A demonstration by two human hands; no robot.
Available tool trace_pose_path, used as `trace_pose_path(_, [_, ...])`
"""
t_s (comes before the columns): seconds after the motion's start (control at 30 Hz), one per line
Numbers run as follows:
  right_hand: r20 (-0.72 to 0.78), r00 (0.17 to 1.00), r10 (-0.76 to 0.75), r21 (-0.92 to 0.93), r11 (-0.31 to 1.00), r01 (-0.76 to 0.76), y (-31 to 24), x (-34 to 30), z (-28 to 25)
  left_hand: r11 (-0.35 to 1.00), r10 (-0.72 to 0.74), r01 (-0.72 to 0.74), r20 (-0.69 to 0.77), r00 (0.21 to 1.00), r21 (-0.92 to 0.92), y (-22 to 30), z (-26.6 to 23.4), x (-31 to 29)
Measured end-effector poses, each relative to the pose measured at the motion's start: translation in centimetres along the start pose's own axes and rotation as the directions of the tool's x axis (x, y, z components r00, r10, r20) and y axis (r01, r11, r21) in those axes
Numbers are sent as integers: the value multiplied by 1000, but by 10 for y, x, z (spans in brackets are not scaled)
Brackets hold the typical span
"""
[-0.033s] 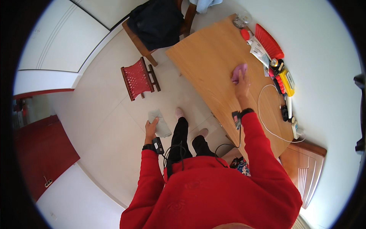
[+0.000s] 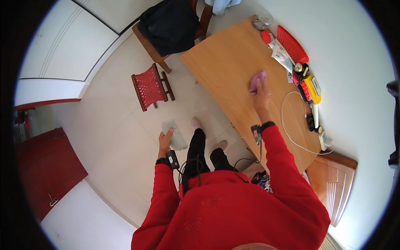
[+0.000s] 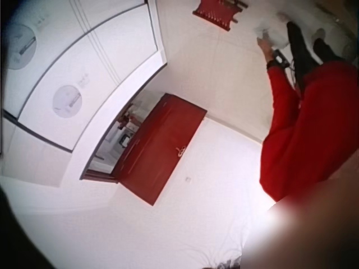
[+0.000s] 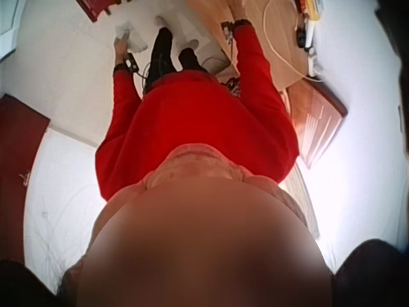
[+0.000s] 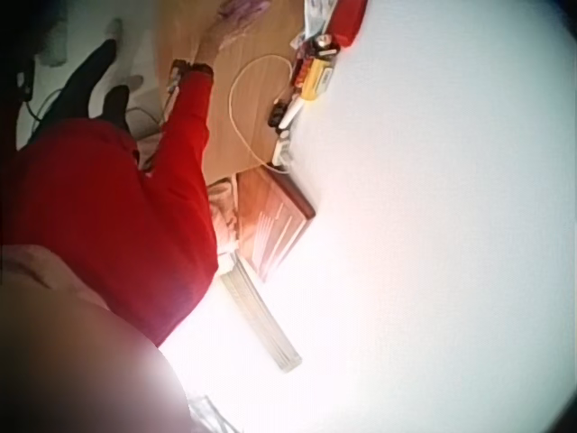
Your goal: The person wipes a wooden table with a purple cloth, then moves to a white wardrobe and wipes its surface with a white cloth. The person uses both cloths to clean the table and wardrobe surfaces.
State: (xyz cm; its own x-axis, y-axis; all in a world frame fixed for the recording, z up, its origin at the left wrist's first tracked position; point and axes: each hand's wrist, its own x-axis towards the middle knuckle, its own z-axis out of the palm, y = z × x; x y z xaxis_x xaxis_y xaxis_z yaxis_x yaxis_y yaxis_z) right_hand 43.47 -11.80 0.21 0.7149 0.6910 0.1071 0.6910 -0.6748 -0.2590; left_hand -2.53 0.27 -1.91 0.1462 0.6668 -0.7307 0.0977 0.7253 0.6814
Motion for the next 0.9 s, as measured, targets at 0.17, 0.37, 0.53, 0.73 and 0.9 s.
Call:
trace_pose_path(0.17, [-18,974,-227,131,965,227,-74,-75,-12,998,42,-45,57,997,49,-7,13,2])
trace_pose_path(0.37, [156,921,-356,386,880,275,-118,-80,-11,998,50,-53,76,996,36,10,27,-11])
trace_pose_path(0.53, [475,806,-353,873,77,-481,-131,-60,-36,998,61,-62,47,997,21,20,19,-23])
trace_pose_path(0.73, [506,722,-473,462,-558,-689,-117,-72,-91,996,85,-84,43,995,-31,8,8,-34])
trace_pose_path(0.9, [329,729,-601,291,-669,-683,-82,-88,-100,992,16,-4,94,995,-127,-9,17,-46])
